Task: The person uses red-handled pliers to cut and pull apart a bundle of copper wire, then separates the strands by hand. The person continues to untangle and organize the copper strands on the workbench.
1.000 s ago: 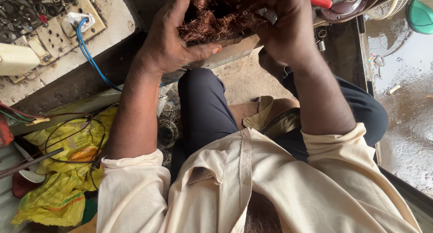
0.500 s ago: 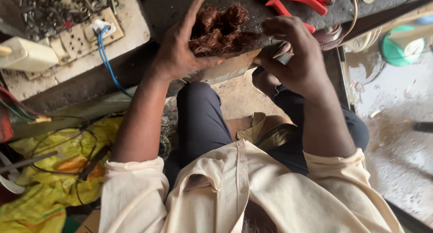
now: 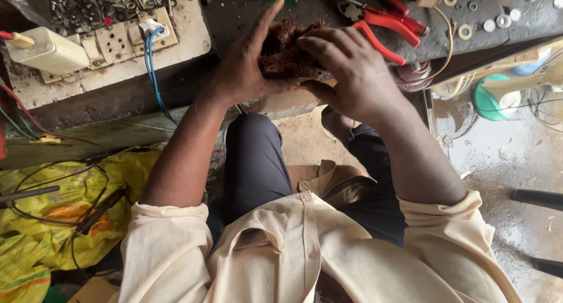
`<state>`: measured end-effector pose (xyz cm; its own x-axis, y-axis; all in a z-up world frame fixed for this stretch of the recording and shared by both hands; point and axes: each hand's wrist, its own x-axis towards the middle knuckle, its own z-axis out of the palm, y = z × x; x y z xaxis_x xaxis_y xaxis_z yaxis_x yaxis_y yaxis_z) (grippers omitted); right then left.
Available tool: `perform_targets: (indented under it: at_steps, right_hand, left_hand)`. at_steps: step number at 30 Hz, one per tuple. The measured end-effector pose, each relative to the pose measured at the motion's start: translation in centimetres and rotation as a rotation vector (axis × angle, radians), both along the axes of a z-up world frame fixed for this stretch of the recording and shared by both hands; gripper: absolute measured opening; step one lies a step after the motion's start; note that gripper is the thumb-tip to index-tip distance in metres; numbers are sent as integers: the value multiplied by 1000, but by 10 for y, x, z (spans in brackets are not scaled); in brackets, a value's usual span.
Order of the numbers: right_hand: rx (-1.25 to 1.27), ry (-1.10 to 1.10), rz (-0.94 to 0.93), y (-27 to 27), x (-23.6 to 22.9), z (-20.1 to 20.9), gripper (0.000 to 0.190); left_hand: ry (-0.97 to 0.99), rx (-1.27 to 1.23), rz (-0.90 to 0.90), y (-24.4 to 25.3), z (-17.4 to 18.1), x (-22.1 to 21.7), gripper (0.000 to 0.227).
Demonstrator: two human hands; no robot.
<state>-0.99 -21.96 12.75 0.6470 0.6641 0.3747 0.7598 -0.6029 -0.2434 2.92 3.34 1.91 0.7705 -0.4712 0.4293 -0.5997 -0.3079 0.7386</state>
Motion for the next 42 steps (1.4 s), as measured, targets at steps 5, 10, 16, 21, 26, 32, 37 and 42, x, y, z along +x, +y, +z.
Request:
perform_targets:
  at_steps: [5,10,16,21,26,32,37,42]
  right_hand:
    - [-16,28,16,19,11,-1,69]
    - [19,33,-1,23,8,-6,60]
    - [68,18,-141,27,-9,-19,33]
    - [161,-194,-151,33,-25,-47,30]
    - [124,-334,-239,43,-47,-70,37]
    - [130,-321,-213,33,-65,-91,44]
    - [148,-293,-142,23,-81,-102,51]
    - [196,-129,-113,4,-86,-104,59]
  left_hand:
    - [-9,16,29,-2,16,-6,135]
    - [-28,16,50,-4,15,-5,135]
    - [-30,14,56,-3,8,-3,131]
    - [-175,-40,19,2,4,0,127]
    - [-157,1,36,-1,15,-1,130]
    - [-240,29,5,-1,26,-12,127]
    - [-230,127,50,-2,21,-25,111]
    - [-290,63,47,-6,17,-32,106]
